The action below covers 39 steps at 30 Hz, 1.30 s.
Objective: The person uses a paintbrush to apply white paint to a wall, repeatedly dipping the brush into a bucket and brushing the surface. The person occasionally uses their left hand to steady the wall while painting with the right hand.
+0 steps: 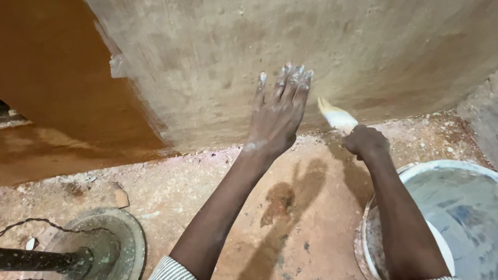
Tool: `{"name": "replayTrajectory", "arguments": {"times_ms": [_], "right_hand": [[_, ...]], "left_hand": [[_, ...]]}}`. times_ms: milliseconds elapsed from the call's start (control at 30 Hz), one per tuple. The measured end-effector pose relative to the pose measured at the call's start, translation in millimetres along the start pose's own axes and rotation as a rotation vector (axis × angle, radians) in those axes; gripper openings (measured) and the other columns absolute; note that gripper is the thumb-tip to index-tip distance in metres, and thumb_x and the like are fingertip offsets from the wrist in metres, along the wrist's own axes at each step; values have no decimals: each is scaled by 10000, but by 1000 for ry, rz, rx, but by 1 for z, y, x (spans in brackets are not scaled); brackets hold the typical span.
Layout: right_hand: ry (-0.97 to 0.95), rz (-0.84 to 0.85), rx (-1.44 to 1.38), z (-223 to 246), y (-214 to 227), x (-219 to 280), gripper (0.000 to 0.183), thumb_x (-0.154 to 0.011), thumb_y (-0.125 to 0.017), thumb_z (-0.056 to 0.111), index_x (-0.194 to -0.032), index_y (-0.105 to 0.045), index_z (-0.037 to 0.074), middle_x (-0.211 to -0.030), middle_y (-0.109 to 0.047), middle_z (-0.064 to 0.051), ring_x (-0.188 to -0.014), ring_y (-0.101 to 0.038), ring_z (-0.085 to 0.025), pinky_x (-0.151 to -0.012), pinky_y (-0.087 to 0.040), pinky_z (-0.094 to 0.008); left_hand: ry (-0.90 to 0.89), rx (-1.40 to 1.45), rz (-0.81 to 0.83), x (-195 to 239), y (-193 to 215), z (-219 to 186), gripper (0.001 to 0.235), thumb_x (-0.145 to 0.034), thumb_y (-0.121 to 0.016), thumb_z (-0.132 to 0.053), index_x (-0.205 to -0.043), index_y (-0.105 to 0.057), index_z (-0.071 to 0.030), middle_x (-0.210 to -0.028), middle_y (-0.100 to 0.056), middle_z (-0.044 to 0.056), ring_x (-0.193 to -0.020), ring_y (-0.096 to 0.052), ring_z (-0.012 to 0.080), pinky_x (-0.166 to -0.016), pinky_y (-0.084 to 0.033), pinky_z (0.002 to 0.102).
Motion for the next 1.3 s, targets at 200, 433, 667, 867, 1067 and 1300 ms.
{"name": "replayTrajectory", "arguments": {"times_ms": [200,433,667,867,1067,1300], "right_hand": [[-14,-231,-228,10,111,28,497,-954,-699,507,-1076,-765,30,-794,-733,-139,-668,-684,-231,-724,-552,-429],[306,-994,-407,12,217,78,369,-1069,-684,260,-1148,-676,-101,-943,-699,-283,-850,-703,-441,-778,-547,-531],[213,-727,-473,-15,112,-13,497,-981,-696,286,-1288,-613,-96,-1046,-690,-323,-960,-686,-477,-848,-534,-563],[-91,-84,53,-67,-27,-70,404,-839,-690,319,-1171,-765,100,-1195,-750,-172,-1137,-708,-328,-952,-555,-476],[-7,-533,-319,-55,65,-42,555,-883,-713,458,-1266,-673,59,-1117,-705,-261,-1048,-671,-441,-871,-527,-550],[158,-1005,-443,-57,196,19,404,-1040,-717,297,-1149,-692,-91,-946,-723,-294,-845,-720,-431,-743,-554,-517]], "left_hand": [[-20,-24,28,7,-4,0,905,-799,-575,46,-1609,-186,-71,-1684,-198,148,-1563,-139,321,-1238,-98,627],[8,-19,83,17,-16,12,876,-803,-598,11,-1590,-224,-69,-1679,-218,133,-1562,-176,313,-1228,-120,633],[-21,-29,19,15,-28,5,880,-809,-589,9,-1609,-229,-63,-1672,-257,142,-1554,-212,311,-1235,-142,627],[-19,-5,43,17,-32,5,873,-799,-567,24,-1595,-221,-75,-1677,-256,128,-1561,-207,304,-1234,-129,623],[-55,-96,209,24,-61,9,906,-783,-565,30,-1603,-187,-41,-1668,-192,197,-1535,-174,355,-1200,-111,629],[-15,-21,199,41,-106,-10,877,-809,-639,-35,-1578,-220,-6,-1650,-235,218,-1551,-190,360,-1221,-133,659]]}}
Point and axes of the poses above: each hand's wrist, its own x-axis away from the middle knuckle, its own y-axis out of the back of the hand, z = x × y, the point moved 6 cm from there along -x, towards the middle knuckle
